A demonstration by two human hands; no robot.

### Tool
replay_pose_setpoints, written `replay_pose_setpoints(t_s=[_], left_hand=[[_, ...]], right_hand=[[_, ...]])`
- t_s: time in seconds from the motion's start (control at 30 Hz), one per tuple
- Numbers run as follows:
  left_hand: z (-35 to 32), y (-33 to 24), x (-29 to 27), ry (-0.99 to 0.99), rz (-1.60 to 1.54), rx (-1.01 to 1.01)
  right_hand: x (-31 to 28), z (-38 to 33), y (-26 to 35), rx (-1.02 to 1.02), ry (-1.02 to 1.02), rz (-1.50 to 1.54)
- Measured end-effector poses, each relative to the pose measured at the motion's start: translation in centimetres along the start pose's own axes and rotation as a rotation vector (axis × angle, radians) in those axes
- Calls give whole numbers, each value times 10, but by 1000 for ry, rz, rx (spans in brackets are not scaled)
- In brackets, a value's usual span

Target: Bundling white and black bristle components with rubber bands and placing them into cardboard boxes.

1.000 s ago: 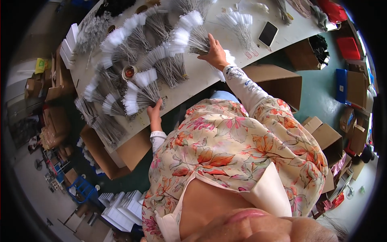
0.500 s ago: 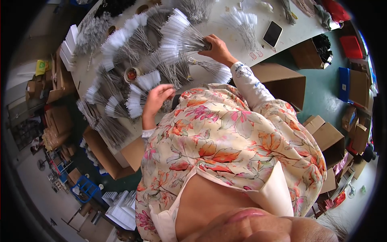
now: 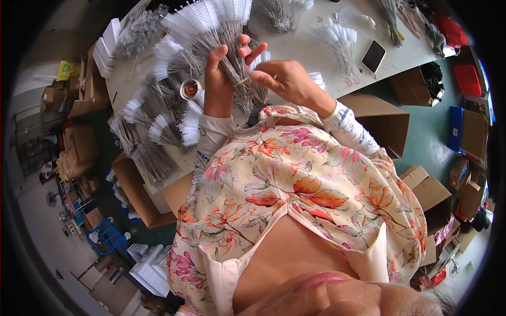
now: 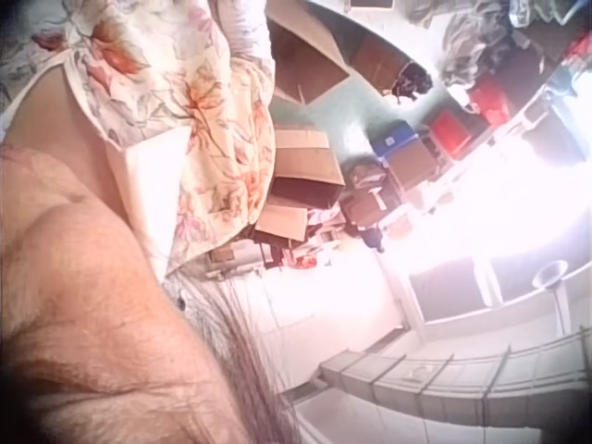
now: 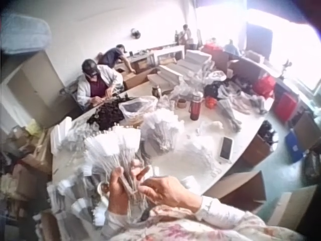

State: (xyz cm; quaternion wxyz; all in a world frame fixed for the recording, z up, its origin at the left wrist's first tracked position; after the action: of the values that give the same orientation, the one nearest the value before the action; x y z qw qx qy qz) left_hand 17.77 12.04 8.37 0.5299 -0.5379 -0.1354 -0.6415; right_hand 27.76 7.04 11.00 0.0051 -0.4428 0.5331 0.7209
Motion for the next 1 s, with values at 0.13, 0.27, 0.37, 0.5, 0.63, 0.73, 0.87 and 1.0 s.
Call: replay_pose_setpoints(t_s=[0.13,0.27,0.37,0.5,0.63,0.73,0.87,1.0], left_hand=[[-10,-9,10,-208,189,-77],[-14,-16,2,-233,171,-28],[-25,-14,4,-359,178,-54],[-46,-4,-10,-530,93,-189],[-48,-1,-23,-547,50,-86],[-41,3,-12,-253,-141,-152],[-44,-13,-36,-357,-245,38],[-49,-36,-42,-360,-342,116]], right_hand=[[-20,-7,43,-380,-383,-59],[4,2,54,-289,-241,-475],[16,4,65,-319,-189,-588],[20,7,77,-410,-155,-643],[21,7,57,-412,-307,-482],[16,13,38,-277,-282,83],[30,28,2,-174,68,777],[37,24,-6,-585,-217,884]])
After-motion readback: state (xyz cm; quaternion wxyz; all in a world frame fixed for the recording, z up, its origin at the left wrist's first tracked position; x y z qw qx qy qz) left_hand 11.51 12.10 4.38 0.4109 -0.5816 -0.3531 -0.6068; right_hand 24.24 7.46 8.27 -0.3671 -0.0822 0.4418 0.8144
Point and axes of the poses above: each hand's wrist, its own z-axis towards the middle knuckle, its own x-axis out of the palm, y = z × x, the point moved 7 cm from there along z, towards the middle knuckle, and after that the axes turned 13 degrees about y, right-handed, at the moved point
